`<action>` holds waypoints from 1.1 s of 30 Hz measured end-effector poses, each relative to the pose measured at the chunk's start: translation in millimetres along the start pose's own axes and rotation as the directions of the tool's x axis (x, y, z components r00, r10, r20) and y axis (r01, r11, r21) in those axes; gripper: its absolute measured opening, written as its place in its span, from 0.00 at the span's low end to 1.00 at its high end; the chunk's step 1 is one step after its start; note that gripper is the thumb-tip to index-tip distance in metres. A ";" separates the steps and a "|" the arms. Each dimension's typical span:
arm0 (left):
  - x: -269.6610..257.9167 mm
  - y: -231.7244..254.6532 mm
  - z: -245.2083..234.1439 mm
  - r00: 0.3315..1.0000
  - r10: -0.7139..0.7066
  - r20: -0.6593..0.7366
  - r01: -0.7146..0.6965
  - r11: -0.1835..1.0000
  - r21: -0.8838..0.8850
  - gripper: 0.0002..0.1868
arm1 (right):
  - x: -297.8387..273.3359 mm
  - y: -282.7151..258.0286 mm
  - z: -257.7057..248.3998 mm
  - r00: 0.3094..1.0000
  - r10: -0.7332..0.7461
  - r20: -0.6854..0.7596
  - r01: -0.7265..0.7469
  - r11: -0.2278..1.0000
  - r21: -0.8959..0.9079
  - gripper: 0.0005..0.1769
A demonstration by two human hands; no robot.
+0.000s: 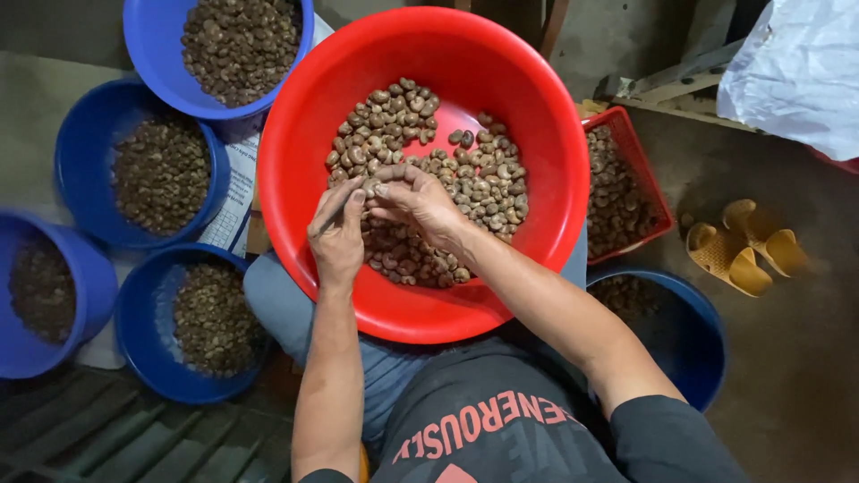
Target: Manually peeling or cracking open nuts one by one using a small knife and sorting them into different bowls.
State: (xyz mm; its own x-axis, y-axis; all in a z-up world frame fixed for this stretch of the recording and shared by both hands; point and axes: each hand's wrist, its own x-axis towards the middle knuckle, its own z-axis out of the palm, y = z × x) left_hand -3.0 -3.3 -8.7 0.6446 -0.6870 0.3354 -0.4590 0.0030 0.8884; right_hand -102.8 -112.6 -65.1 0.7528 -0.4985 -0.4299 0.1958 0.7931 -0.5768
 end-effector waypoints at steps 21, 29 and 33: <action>8.3 20.9 2.7 0.995 0.075 0.062 -0.072 0.996 -0.052 0.08 | -1.1 -7.2 2.0 0.996 -0.095 0.001 0.094 0.993 -0.077 0.19; 6.2 13.9 -0.9 0.998 0.019 0.054 -0.013 0.994 -0.110 0.10 | -5.2 -15.1 6.2 0.982 -0.156 0.106 0.170 0.975 -0.143 0.26; 6.8 8.8 -3.3 0.997 -0.010 0.076 0.023 0.984 -0.177 0.11 | -6.4 -19.3 2.2 0.972 -0.154 0.176 0.180 0.973 -0.142 0.27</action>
State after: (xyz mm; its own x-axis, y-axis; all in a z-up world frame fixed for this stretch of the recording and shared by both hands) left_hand -0.7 -5.5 2.5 0.6012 -0.7399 0.3018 -0.3287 0.1153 0.9374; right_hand -110.1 -123.9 -49.6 0.8123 -0.5454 -0.2064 0.2373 0.6324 -0.7374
